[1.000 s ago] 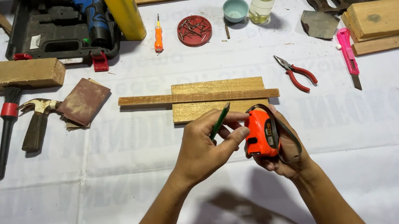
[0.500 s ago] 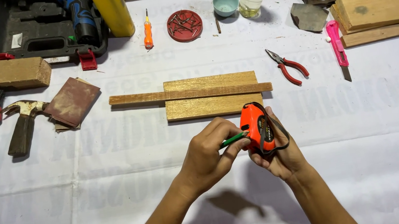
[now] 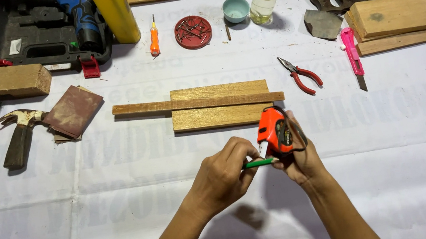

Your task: Measure, mark, and assemble small wooden components at a workbench.

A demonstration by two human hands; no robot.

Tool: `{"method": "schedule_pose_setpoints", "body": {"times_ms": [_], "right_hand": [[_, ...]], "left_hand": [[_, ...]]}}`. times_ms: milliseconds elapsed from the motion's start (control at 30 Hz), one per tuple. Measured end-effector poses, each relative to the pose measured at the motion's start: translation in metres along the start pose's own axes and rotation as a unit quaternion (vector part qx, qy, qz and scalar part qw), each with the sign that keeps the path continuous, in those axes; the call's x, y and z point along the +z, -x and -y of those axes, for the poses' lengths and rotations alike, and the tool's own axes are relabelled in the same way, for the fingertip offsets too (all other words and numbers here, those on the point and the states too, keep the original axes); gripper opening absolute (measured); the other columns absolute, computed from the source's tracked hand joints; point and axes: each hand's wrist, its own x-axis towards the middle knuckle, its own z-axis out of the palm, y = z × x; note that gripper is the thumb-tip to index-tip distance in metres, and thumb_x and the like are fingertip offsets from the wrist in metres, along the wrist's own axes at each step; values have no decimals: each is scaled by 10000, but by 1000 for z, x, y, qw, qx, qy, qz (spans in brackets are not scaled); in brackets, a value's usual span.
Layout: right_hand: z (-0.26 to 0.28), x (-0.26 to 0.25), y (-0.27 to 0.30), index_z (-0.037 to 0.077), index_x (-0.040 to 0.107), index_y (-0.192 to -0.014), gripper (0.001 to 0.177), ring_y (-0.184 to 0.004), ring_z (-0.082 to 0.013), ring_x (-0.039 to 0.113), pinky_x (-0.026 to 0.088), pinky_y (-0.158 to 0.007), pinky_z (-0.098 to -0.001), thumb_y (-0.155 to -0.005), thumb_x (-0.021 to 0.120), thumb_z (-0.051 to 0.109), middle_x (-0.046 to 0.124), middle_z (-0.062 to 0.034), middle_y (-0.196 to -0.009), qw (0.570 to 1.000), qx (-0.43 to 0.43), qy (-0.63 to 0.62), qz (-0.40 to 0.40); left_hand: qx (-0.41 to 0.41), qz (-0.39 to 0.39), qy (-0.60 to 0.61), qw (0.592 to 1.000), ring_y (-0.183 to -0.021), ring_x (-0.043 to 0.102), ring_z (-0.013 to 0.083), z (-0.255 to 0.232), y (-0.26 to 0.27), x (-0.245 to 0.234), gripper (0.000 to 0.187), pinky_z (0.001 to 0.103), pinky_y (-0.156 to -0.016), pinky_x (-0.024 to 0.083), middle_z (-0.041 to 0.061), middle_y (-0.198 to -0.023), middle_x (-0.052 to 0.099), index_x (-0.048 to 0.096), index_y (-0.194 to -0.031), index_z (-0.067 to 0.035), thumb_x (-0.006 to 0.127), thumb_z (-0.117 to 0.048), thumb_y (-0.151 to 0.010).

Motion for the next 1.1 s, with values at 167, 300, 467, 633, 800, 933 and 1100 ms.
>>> {"method": "schedule_pose_setpoints", "body": {"times_ms": [167, 300, 467, 633, 800, 933, 1100], "right_hand": [[12, 2, 3, 106, 619, -1027, 586, -527, -156, 606, 419, -367, -239, -973, 471, 670, 631, -53, -725, 1000, 3, -6, 1], [1, -4, 3, 35, 617, -1137, 637, -656, -210, 683, 560, -512, -275, -969, 522, 643, 657, -105, -821, 998, 22, -44, 36], [4, 11, 18, 130, 626, -1259, 512, -770, -199, 718, 597, -627, -334, -873, 641, 466, 726, -57, -968, 998, 52, -20, 22], [-25, -29, 9, 41, 585, -1363, 501, -989, -190, 696, 580, -895, -387, -917, 739, 212, 708, -101, -1137, 988, 15, -4, 152], [-25, 1, 32, 68, 492, -1463, 603, -1210, -164, 638, 544, -1029, -372, -906, 713, 134, 654, -105, -1296, 966, -117, 161, 166], [-48, -10, 28, 69, 470, -1517, 614, -1209, -174, 614, 514, -1045, -353, -947, 687, 139, 654, -127, -1293, 946, -167, 240, 141], [-58, 4, 30, 68, 399, -1549, 573, -1329, -192, 553, 464, -1107, -354, -1010, 586, 121, 567, -118, -1453, 912, -237, 311, 122]], "left_hand": [[-25, -18, 138, 990, -781, 715, 159, -7, 7, -2, 245, 288, -687, 607, 98, -1005, 671, 549, -1081, -14, 711, -23, -897], [-80, -53, 162, 982, -796, 709, 138, 2, 10, 6, 235, 284, -719, 629, 82, -902, 676, 573, -1117, -22, 690, -66, -918], [-153, -127, 275, 941, -979, 737, 129, 23, 4, 13, 203, 295, -826, 638, 78, -1051, 721, 535, -1098, -39, 666, -179, -1030], [-257, -172, 349, 885, -847, 712, 119, 22, -13, 20, 260, 269, -741, 621, 53, -988, 703, 596, -1151, -32, 664, -232, -1001], [-353, -125, 363, 853, -866, 706, 126, 20, -13, 30, 321, 279, -770, 622, 66, -932, 715, 712, -1185, -34, 745, -195, -910], [-334, -106, 315, 882, -906, 707, 138, 25, -6, 33, 251, 304, -819, 615, 76, -959, 756, 757, -1096, -24, 754, -193, -910], [-347, -156, 249, 890, -884, 770, 150, 19, 4, 43, 254, 299, -802, 628, 84, -935, 799, 770, -1041, -31, 749, -253, -919]]}}
